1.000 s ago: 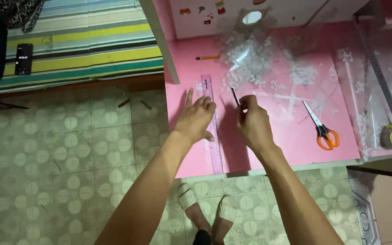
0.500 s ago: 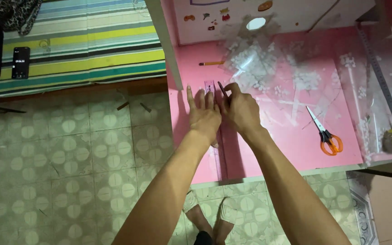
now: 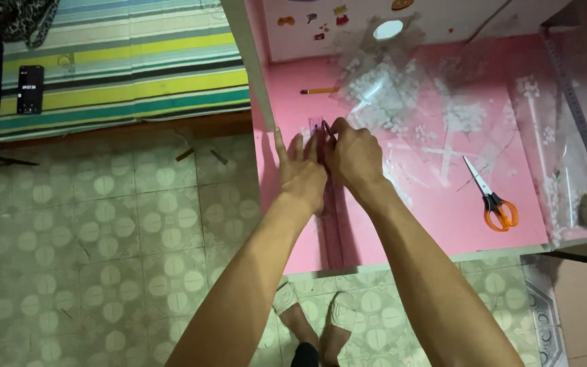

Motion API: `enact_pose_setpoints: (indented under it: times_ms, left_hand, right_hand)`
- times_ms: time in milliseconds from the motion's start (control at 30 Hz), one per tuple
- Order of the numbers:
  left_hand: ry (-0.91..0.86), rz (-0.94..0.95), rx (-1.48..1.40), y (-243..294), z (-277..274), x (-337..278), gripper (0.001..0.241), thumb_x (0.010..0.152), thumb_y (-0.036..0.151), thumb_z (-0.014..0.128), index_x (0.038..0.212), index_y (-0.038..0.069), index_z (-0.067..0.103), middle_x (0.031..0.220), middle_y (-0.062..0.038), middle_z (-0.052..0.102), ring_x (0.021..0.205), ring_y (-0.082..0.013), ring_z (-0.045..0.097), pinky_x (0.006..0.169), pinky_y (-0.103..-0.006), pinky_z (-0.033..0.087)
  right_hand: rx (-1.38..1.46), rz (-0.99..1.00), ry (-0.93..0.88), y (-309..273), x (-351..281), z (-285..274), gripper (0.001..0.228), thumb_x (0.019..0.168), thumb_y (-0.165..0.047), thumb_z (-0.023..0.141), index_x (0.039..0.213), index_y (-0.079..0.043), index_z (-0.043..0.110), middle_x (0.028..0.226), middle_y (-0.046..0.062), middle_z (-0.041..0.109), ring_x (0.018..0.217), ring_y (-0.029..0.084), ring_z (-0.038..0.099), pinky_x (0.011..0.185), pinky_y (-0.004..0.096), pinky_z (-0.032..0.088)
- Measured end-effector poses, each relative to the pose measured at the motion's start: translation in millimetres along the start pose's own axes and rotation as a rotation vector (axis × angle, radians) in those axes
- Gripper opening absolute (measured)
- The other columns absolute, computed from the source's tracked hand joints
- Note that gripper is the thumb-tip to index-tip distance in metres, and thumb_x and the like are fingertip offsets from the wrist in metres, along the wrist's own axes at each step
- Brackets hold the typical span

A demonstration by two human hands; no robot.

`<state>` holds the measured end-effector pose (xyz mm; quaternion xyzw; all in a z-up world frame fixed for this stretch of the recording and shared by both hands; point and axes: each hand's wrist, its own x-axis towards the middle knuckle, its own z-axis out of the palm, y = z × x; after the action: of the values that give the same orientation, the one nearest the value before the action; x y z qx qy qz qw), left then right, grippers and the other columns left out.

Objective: Measuring, marking, and cutting decorative film at a desk before applying it to a glass door surface.

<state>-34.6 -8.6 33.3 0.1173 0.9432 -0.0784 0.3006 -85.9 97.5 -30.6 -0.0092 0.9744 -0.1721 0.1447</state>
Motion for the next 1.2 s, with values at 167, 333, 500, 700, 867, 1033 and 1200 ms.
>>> enact_pose_setpoints:
  times_ms: [167,333,500,700,867,1033,1200]
  left_hand:
    - [-0.037,-0.029,0.023,4.2,5.6,8.9,0.077,0.084,0.026,0.068,0.155,0.016,0.039,0.172,0.001,0.016,0.159,-0.0327,0.006,0.109,-0.0783,-0.029]
    - [-0.051,-0.025,0.051,3.9,9.6,14.2,0.083,0.079,0.023,0.072,0.155,0.015,0.040,0.172,0.002,0.014,0.159,-0.0299,0.008,0.110,-0.0780,-0.026]
    - [-0.023,-0.020,0.018,2.6,14.3,19.0,0.085,0.078,0.024,0.072,0.156,0.018,0.038,0.173,0.003,0.009,0.159,-0.0273,0.009,0.113,-0.0764,-0.024]
    - [0.030,-0.013,-0.060,-0.9,16.6,17.6,0.090,0.074,0.021,0.074,0.156,0.021,0.037,0.172,0.005,0.012,0.158,-0.0266,0.011,0.114,-0.0730,-0.026]
    - [0.053,-0.015,-0.060,-0.9,25.0,24.9,0.088,0.074,0.021,0.075,0.154,0.025,0.039,0.172,0.005,0.014,0.158,-0.0268,0.012,0.116,-0.0721,-0.025]
    - [0.067,0.003,-0.070,-2.7,27.1,25.8,0.078,0.075,0.021,0.074,0.149,0.025,0.047,0.172,0.004,0.016,0.157,-0.0280,0.014,0.118,-0.0716,-0.021]
    - [0.098,-0.006,-0.078,-1.7,31.0,28.2,0.075,0.072,0.021,0.076,0.144,0.026,0.054,0.171,0.003,0.018,0.157,-0.0295,0.016,0.117,-0.0716,-0.021]
  right_hand:
    - [-0.001,0.007,-0.014,-2.2,-0.7,1.8,0.030,0.097,-0.028,0.054,0.122,-0.018,0.067,0.097,0.020,0.072,0.096,0.047,0.073,0.078,0.057,0.061]
    - [0.040,-0.004,-0.016,-1.8,-9.4,0.4,0.029,0.097,-0.024,0.054,0.120,-0.014,0.068,0.098,0.025,0.070,0.098,0.049,0.072,0.078,0.058,0.061]
    - [0.071,-0.005,-0.031,-0.7,-18.9,2.5,0.030,0.097,-0.022,0.053,0.122,-0.013,0.067,0.101,0.026,0.069,0.100,0.051,0.071,0.079,0.059,0.060]
    - [0.140,0.016,-0.035,3.0,-36.9,2.6,0.030,0.097,-0.018,0.052,0.120,-0.009,0.068,0.097,0.029,0.070,0.097,0.053,0.071,0.078,0.061,0.060]
    - [0.143,0.030,-0.043,9.4,-47.8,9.0,0.030,0.098,-0.020,0.052,0.121,-0.010,0.067,0.096,0.028,0.071,0.098,0.053,0.071,0.079,0.060,0.060]
    - [0.177,0.046,-0.042,6.5,-63.7,5.0,0.030,0.098,-0.020,0.051,0.121,-0.008,0.066,0.096,0.029,0.071,0.098,0.053,0.071,0.079,0.060,0.060]
    - [0.155,-0.019,-0.017,3.9,-80.4,0.5,0.027,0.098,-0.015,0.052,0.118,-0.005,0.067,0.088,0.031,0.073,0.089,0.053,0.072,0.071,0.058,0.061]
